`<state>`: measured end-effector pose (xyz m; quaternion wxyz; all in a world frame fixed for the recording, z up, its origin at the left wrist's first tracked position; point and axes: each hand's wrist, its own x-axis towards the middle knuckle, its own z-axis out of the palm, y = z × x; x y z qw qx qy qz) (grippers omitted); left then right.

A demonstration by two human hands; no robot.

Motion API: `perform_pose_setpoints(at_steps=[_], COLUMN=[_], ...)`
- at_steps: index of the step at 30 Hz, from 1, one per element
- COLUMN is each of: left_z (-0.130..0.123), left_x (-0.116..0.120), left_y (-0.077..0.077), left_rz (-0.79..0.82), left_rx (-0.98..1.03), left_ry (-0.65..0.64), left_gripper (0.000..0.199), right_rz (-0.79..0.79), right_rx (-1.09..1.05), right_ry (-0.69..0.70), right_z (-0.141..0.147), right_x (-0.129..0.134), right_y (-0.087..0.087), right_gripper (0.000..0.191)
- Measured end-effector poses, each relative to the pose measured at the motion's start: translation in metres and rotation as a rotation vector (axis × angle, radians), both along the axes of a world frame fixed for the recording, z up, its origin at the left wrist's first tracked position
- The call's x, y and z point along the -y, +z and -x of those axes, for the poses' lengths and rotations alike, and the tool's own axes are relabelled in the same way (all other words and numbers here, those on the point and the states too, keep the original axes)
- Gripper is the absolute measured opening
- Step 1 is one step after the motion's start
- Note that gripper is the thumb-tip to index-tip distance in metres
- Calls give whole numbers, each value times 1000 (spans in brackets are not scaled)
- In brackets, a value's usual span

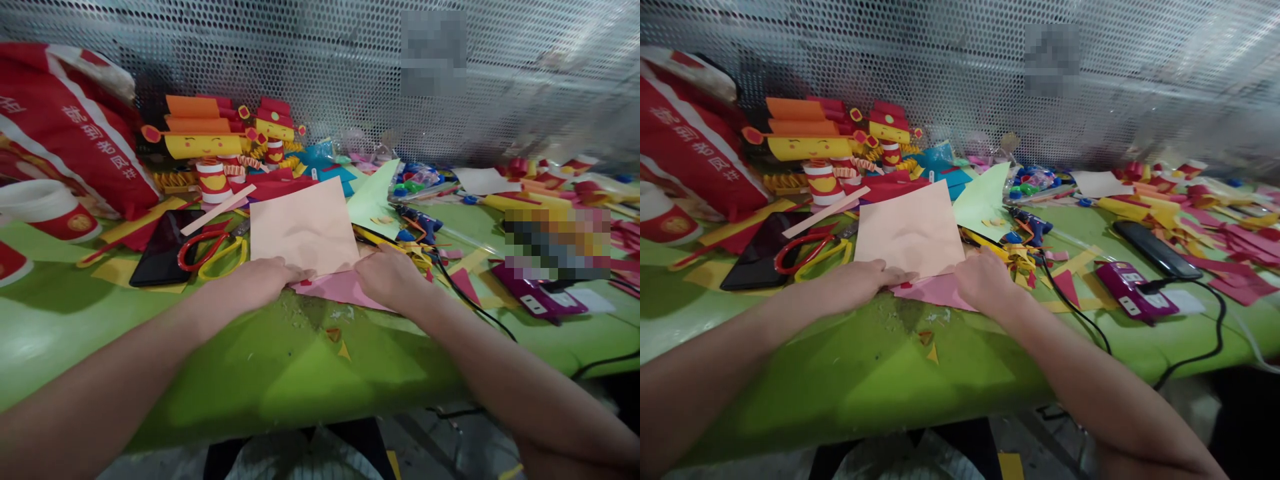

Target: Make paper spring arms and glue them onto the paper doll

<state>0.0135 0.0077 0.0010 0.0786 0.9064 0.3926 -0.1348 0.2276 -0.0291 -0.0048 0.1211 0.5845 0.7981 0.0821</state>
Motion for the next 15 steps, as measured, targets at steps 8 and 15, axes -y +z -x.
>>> perform_pose_setpoints(at_steps=[8, 15], left_z=[-29, -38], left_x=[23, 41], left_y=[-8, -27], left_rz=[-230, -319], left_rx=[32, 87], left_ry=[-87, -132], left_gripper=[36, 39], right_rz=[-146, 31], right_rx=[-212, -315], right_ry=[313, 375], right_z=[16, 25], right_x=[11, 19], right_y=[-16, -20], right_gripper=[39, 47])
